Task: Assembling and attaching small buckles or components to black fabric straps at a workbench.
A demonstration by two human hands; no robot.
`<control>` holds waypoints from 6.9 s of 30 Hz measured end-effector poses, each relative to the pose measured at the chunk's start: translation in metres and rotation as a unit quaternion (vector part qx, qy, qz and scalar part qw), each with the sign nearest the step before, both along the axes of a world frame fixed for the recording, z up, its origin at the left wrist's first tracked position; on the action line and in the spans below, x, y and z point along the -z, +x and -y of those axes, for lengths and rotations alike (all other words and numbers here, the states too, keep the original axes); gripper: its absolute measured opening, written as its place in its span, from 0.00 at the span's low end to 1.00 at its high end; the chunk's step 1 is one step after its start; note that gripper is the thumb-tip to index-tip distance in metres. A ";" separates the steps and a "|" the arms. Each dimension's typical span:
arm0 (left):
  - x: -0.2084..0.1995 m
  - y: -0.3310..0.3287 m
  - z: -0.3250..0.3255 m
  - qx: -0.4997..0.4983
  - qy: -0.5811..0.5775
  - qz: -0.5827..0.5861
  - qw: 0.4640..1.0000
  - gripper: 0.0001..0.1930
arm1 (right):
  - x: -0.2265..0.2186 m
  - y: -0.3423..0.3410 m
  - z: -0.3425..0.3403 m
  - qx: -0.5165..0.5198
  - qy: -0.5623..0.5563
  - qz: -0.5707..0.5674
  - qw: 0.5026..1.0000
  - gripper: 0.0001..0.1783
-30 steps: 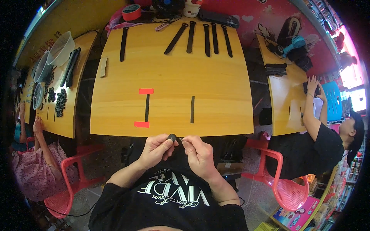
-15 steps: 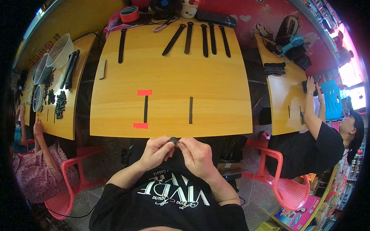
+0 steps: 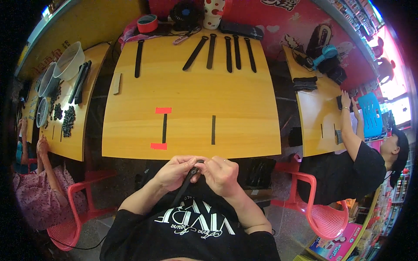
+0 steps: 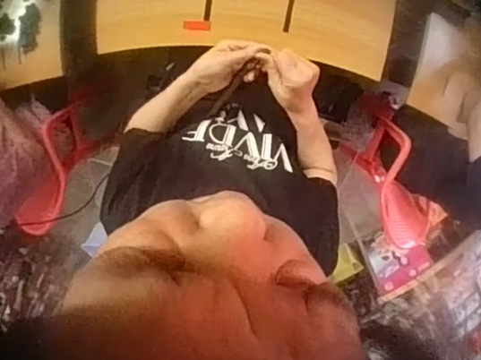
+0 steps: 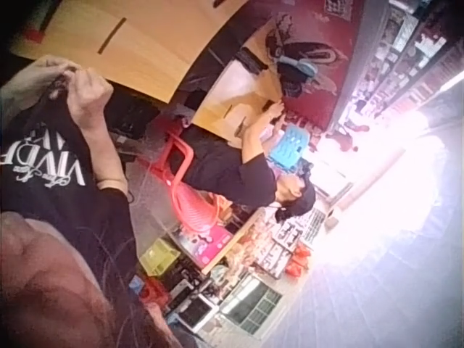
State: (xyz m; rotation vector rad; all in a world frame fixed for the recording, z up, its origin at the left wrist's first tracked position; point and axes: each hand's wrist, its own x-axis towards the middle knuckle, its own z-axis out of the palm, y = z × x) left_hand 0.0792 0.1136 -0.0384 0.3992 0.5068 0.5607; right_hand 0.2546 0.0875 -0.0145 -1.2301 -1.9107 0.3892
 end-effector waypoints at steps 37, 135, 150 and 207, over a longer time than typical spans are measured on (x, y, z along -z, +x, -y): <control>0.001 -0.021 0.041 -0.109 0.105 -0.011 0.988 0.11 | -0.041 -0.026 0.021 -0.154 0.232 0.345 0.896 0.09; -0.013 0.005 0.035 -0.074 0.182 -0.017 0.980 0.10 | -0.018 -0.023 0.071 0.141 -0.001 0.006 0.990 0.06; -0.016 0.001 0.039 -0.086 0.212 -0.043 0.973 0.09 | -0.027 -0.026 0.074 0.137 0.020 0.080 0.987 0.08; -0.012 -0.014 0.042 -0.056 0.317 -0.130 0.938 0.07 | -0.018 -0.007 0.070 0.044 -0.061 0.022 0.997 0.17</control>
